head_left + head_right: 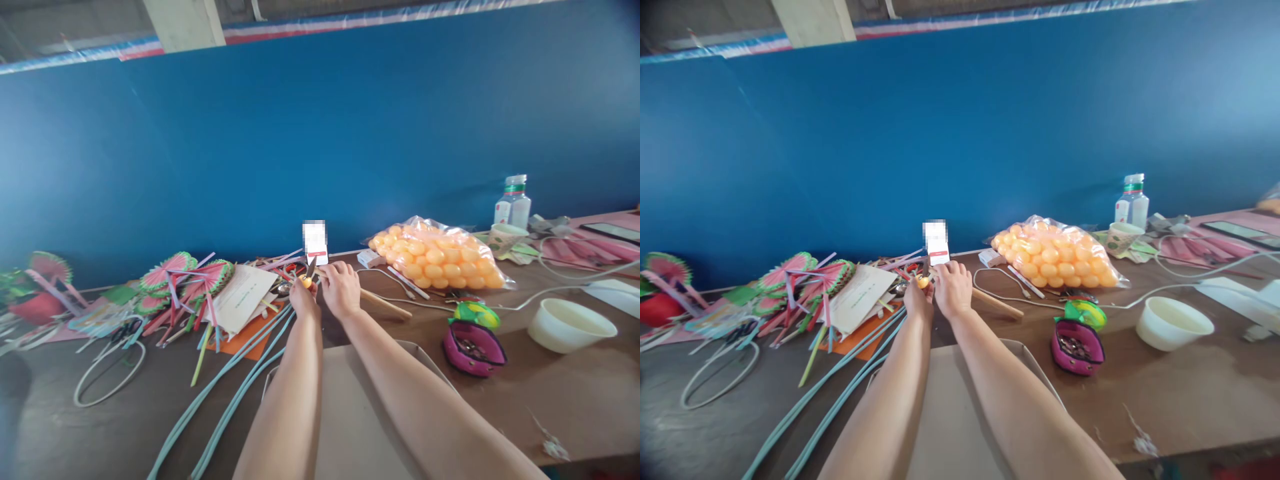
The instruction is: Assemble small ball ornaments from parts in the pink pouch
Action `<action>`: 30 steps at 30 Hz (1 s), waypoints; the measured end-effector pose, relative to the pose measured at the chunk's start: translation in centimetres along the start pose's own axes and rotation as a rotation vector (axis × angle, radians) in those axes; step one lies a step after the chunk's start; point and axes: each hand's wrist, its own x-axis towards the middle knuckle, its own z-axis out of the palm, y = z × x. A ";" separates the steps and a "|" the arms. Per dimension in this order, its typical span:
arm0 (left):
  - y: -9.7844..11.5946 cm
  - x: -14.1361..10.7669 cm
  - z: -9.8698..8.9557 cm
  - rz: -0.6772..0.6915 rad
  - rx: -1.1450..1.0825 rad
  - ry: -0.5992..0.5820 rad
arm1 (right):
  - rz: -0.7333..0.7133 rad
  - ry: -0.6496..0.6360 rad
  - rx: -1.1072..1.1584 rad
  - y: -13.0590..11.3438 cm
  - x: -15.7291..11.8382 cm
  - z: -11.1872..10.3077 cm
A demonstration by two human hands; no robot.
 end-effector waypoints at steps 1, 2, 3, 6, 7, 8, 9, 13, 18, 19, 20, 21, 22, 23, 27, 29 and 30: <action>0.0 0.0 0.0 0.000 0.003 -0.004 | 0.002 0.011 0.001 0.0 0.0 0.0; -0.1 0.0 0.0 0.004 0.008 -0.008 | 0.003 0.023 0.003 0.0 0.0 0.0; -0.1 0.0 -0.1 0.009 0.016 -0.011 | 0.000 0.028 0.006 -0.1 0.0 -0.1; 0.0 -0.1 -0.1 0.016 0.041 -0.012 | -0.016 -0.010 0.009 -0.2 0.0 -0.3; 0.0 -0.1 -0.1 0.016 0.044 -0.013 | -0.016 -0.021 0.007 -0.2 0.0 -0.3; 0.0 -0.2 -0.1 0.017 0.046 -0.015 | -0.012 -0.024 0.006 -0.3 0.0 -0.4; 0.1 -0.2 -0.1 0.021 0.048 -0.017 | -0.006 -0.023 0.004 -0.3 0.0 -0.4; 0.0 -0.2 -0.1 0.030 0.062 -0.013 | -0.003 -0.052 0.011 -0.3 0.0 -0.6; 0.0 -0.3 -0.1 0.055 0.071 -0.041 | 0.012 -0.037 0.011 -0.3 0.0 -0.6; 0.0 -0.4 -0.1 0.057 0.072 -0.042 | 0.009 -0.046 0.013 -0.3 0.0 -0.6; 0.0 -0.4 -0.1 0.055 0.072 -0.038 | 0.006 -0.059 0.014 -0.3 0.0 -0.6; 0.1 -0.5 -0.1 0.049 0.070 -0.029 | 0.005 -0.068 0.014 -0.3 0.0 -0.6; 0.1 -0.5 -0.1 0.043 0.068 -0.020 | 0.006 -0.069 0.012 -0.3 0.0 -0.5; 0.1 -0.5 -0.1 0.041 0.066 -0.016 | 0.010 -0.063 0.009 -0.3 0.0 -0.5; 0.0 -0.5 -0.1 0.048 0.069 -0.027 | 0.012 -0.068 0.009 -0.3 0.0 -0.4; 0.0 -0.4 -0.1 0.045 0.066 -0.018 | 0.018 -0.090 0.008 -0.2 0.0 -0.4; -0.1 -0.3 -0.1 0.052 0.067 -0.013 | 0.028 -0.093 0.004 -0.1 0.1 -0.4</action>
